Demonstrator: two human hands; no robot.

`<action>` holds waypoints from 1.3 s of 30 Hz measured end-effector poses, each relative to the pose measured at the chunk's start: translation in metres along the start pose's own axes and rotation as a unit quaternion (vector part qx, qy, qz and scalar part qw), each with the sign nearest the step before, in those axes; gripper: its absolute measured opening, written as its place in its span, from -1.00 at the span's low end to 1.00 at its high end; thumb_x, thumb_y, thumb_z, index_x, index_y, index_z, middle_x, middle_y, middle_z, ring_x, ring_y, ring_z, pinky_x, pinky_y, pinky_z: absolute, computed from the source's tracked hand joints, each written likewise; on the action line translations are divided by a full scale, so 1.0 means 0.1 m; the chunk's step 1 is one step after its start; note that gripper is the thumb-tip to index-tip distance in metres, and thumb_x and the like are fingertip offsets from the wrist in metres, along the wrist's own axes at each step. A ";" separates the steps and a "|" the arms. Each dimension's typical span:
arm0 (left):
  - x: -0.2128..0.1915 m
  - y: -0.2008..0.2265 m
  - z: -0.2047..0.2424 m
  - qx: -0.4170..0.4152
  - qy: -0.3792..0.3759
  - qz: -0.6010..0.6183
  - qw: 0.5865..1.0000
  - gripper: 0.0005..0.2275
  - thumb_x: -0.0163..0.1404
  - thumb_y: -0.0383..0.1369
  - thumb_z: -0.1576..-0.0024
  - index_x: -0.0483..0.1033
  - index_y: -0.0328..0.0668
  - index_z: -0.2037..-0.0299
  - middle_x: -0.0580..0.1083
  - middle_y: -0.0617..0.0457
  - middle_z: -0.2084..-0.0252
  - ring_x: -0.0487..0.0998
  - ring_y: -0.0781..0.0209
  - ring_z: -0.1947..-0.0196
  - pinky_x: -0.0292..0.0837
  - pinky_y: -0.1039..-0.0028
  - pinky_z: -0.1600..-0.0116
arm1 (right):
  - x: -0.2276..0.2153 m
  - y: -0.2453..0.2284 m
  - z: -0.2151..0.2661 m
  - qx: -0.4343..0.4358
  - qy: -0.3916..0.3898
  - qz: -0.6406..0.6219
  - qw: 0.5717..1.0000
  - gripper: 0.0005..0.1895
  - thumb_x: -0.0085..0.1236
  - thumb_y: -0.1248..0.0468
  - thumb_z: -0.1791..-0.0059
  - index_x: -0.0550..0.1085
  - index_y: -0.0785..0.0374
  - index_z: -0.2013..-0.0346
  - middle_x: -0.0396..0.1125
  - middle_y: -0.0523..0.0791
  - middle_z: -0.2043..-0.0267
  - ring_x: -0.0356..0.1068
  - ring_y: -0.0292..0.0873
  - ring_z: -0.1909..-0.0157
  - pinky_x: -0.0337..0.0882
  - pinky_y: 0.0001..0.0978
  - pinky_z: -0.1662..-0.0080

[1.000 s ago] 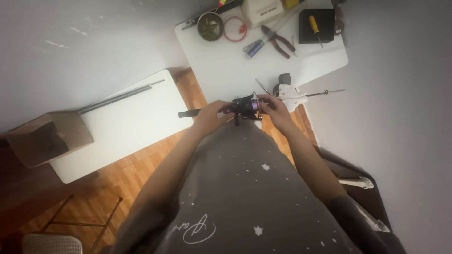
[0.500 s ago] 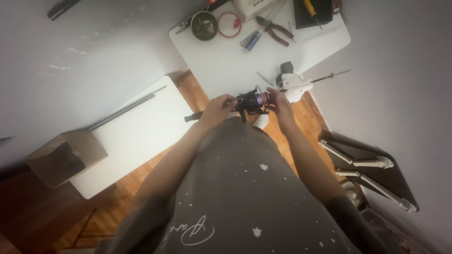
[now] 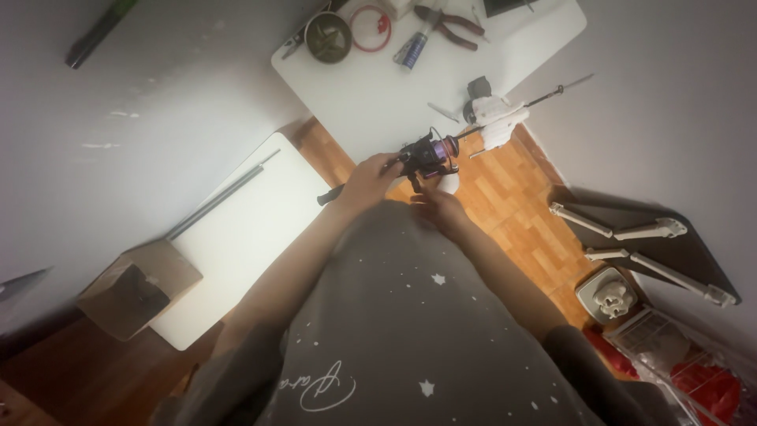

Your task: Repairing or assembling a fishing reel on a workspace.

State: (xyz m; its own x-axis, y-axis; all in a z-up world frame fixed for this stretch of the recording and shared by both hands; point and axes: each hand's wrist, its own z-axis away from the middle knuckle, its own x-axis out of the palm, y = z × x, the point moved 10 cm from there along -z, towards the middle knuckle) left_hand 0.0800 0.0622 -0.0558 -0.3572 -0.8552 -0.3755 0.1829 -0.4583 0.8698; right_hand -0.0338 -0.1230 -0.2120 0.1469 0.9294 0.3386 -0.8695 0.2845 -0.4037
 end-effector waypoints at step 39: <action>-0.11 0.21 0.16 0.021 -0.031 0.078 0.996 -0.59 -0.03 -0.30 -0.28 0.35 -0.18 -0.34 0.54 -0.12 -0.12 0.63 0.11 -0.04 0.50 0.38 -0.13 | 0.19 -0.89 1.28 -0.408 0.046 0.063 0.909 -0.77 0.07 0.56 0.02 0.33 0.36 0.10 0.39 0.00 0.15 0.41 -0.17 0.27 0.43 -0.32 0.21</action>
State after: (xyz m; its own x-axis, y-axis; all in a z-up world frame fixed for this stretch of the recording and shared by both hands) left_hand 0.0732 0.0660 -0.0276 -0.3832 -0.8981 -0.2156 0.2020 -0.3093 0.9293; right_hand -0.0141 -0.1605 -0.0608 0.1413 0.9717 0.1892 -0.2471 0.2197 -0.9438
